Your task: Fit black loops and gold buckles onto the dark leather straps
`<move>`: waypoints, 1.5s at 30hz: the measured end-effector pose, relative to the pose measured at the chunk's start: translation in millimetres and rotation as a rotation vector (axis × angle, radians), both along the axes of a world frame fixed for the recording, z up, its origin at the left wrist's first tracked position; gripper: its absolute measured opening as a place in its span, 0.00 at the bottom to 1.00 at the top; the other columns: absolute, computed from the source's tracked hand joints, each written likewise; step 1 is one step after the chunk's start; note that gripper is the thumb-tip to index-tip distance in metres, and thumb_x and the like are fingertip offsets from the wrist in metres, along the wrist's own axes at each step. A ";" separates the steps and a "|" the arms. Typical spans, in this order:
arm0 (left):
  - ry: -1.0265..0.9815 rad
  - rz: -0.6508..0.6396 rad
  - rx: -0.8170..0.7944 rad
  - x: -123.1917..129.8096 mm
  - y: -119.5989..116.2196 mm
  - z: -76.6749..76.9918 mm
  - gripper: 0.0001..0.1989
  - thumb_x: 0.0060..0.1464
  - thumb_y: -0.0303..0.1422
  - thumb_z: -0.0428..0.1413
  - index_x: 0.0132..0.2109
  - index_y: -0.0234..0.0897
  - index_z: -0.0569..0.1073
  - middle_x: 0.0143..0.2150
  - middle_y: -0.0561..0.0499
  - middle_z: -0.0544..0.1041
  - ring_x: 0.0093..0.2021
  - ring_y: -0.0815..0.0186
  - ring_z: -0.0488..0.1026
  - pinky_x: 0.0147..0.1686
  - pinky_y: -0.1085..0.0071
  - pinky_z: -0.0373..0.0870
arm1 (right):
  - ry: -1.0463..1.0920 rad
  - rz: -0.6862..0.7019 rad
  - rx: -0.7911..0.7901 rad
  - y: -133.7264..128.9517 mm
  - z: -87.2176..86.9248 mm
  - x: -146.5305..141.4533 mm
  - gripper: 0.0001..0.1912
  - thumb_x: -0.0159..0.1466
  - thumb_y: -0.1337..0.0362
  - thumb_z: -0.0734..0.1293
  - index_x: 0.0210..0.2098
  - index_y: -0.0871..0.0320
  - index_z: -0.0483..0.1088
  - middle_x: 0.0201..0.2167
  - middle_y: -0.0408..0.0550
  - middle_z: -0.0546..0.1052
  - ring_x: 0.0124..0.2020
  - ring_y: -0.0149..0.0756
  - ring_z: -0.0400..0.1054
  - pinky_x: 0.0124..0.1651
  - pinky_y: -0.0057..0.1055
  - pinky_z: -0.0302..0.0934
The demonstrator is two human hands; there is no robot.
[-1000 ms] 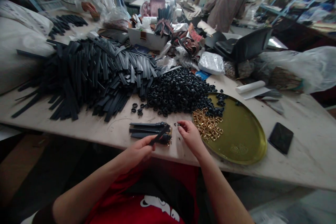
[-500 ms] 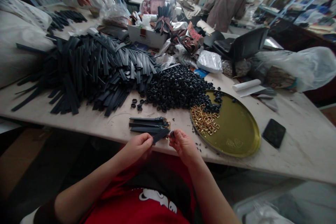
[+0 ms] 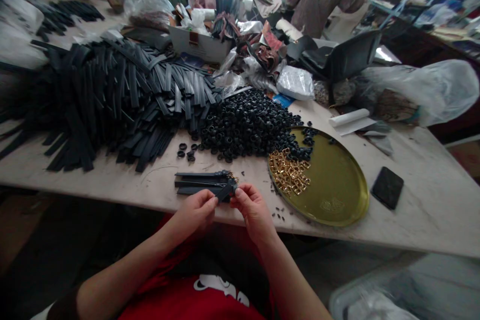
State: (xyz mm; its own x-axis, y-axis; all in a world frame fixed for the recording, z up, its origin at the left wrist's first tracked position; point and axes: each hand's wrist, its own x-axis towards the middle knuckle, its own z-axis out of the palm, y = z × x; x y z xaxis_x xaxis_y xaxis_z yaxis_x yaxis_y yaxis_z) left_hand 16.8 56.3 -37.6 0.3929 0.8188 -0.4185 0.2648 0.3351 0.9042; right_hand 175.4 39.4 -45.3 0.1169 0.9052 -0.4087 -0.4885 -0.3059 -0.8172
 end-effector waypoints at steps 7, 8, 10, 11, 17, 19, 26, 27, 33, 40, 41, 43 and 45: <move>0.261 -0.226 0.285 -5.0 1.9 18.5 0.13 0.55 0.36 0.43 0.29 0.37 0.67 0.20 0.57 0.67 0.21 0.71 0.63 0.21 0.76 0.52 | -0.347 0.099 0.120 -3.7 -0.4 1.4 0.12 0.53 0.59 0.69 0.36 0.55 0.70 0.31 0.42 0.76 0.30 0.30 0.67 0.35 0.29 0.62; 0.307 -0.258 0.325 -6.5 3.2 22.7 0.13 0.55 0.36 0.43 0.29 0.37 0.68 0.22 0.56 0.68 0.23 0.70 0.64 0.22 0.75 0.52 | -0.381 0.121 0.138 -5.9 0.5 1.8 0.12 0.53 0.60 0.68 0.37 0.55 0.71 0.33 0.43 0.77 0.32 0.32 0.68 0.37 0.30 0.62; 0.393 -0.326 0.380 -10.0 5.4 31.1 0.14 0.55 0.35 0.43 0.28 0.37 0.69 0.22 0.55 0.70 0.23 0.69 0.65 0.23 0.75 0.51 | -0.461 0.157 0.177 -11.5 2.0 2.2 0.10 0.54 0.61 0.68 0.36 0.54 0.72 0.34 0.44 0.77 0.36 0.35 0.69 0.42 0.33 0.61; 0.429 -0.361 0.397 -11.7 5.9 34.8 0.14 0.55 0.35 0.43 0.27 0.37 0.69 0.22 0.54 0.70 0.22 0.69 0.64 0.22 0.74 0.50 | -0.504 0.173 0.196 -14.5 2.6 2.4 0.09 0.54 0.62 0.68 0.36 0.54 0.72 0.35 0.44 0.77 0.37 0.35 0.69 0.44 0.34 0.60; 0.506 -0.432 0.450 -13.7 -7.0 43.3 0.15 0.57 0.37 0.40 0.28 0.38 0.67 0.25 0.51 0.72 0.26 0.65 0.67 0.25 0.73 0.53 | -0.497 0.217 0.191 -26.2 11.7 4.0 0.08 0.53 0.64 0.68 0.33 0.55 0.71 0.26 0.41 0.73 0.28 0.30 0.66 0.33 0.28 0.59; 0.473 -0.385 0.425 -10.3 -15.3 42.4 0.16 0.58 0.38 0.38 0.33 0.38 0.67 0.28 0.50 0.73 0.29 0.64 0.69 0.27 0.73 0.57 | -0.403 0.232 0.169 -28.6 16.1 1.3 0.08 0.53 0.63 0.68 0.34 0.56 0.70 0.22 0.38 0.70 0.24 0.27 0.63 0.29 0.26 0.58; 0.343 -0.264 0.396 -2.2 -28.7 43.4 0.21 0.57 0.43 0.39 0.53 0.39 0.62 0.42 0.47 0.75 0.41 0.59 0.71 0.36 0.70 0.62 | -0.447 0.256 0.300 -42.5 14.6 -5.9 0.28 0.53 0.61 0.68 0.52 0.51 0.57 0.31 0.40 0.71 0.28 0.29 0.65 0.32 0.28 0.60; 0.318 -0.261 0.400 -2.9 -27.5 42.9 0.20 0.57 0.44 0.40 0.50 0.39 0.64 0.40 0.48 0.75 0.40 0.60 0.71 0.36 0.71 0.61 | -0.553 0.254 0.322 -41.0 14.4 3.9 0.28 0.55 0.60 0.67 0.53 0.51 0.56 0.33 0.42 0.71 0.29 0.30 0.66 0.32 0.28 0.60; 0.231 -0.218 0.370 2.3 -18.4 35.2 0.17 0.57 0.43 0.40 0.28 0.37 0.64 0.24 0.56 0.65 0.28 0.68 0.63 0.28 0.75 0.57 | -1.843 0.262 0.131 2.0 16.9 95.8 0.08 0.61 0.65 0.59 0.34 0.59 0.69 0.35 0.51 0.71 0.34 0.36 0.66 0.38 0.30 0.57; 0.234 -0.263 0.300 10.2 -7.4 30.9 0.16 0.57 0.41 0.41 0.29 0.37 0.64 0.24 0.57 0.62 0.28 0.68 0.61 0.28 0.74 0.55 | -1.965 0.351 0.100 26.6 6.4 118.5 0.08 0.60 0.69 0.59 0.27 0.61 0.68 0.30 0.53 0.71 0.32 0.37 0.65 0.36 0.31 0.54; 0.220 -0.254 0.295 10.5 -4.9 31.0 0.16 0.57 0.41 0.41 0.29 0.37 0.64 0.24 0.56 0.62 0.28 0.68 0.61 0.28 0.74 0.55 | -1.910 0.301 0.116 25.3 8.0 118.8 0.08 0.60 0.69 0.58 0.27 0.61 0.68 0.30 0.52 0.71 0.32 0.37 0.64 0.36 0.31 0.54; 0.172 -0.224 0.277 13.9 1.0 31.3 0.16 0.57 0.42 0.42 0.31 0.36 0.65 0.25 0.56 0.63 0.28 0.69 0.61 0.29 0.74 0.56 | -1.631 0.148 0.147 21.9 13.8 115.3 0.07 0.59 0.65 0.59 0.29 0.60 0.67 0.28 0.48 0.70 0.30 0.35 0.63 0.35 0.30 0.55; 0.109 -0.182 0.244 22.0 7.9 30.9 0.16 0.56 0.43 0.43 0.34 0.36 0.67 0.26 0.55 0.64 0.27 0.69 0.61 0.28 0.74 0.57 | -1.130 0.036 0.149 18.5 20.1 101.6 0.07 0.57 0.61 0.63 0.29 0.58 0.66 0.25 0.44 0.69 0.27 0.32 0.62 0.33 0.29 0.56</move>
State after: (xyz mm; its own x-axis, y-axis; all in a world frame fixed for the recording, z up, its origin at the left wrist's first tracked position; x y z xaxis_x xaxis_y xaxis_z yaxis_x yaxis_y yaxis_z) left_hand 38.8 64.2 -6.7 0.5054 0.8209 -0.2661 0.4001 0.0503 0.9151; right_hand 277.0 57.9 -25.1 0.3233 0.9460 0.0259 0.5574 -0.1682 -0.8131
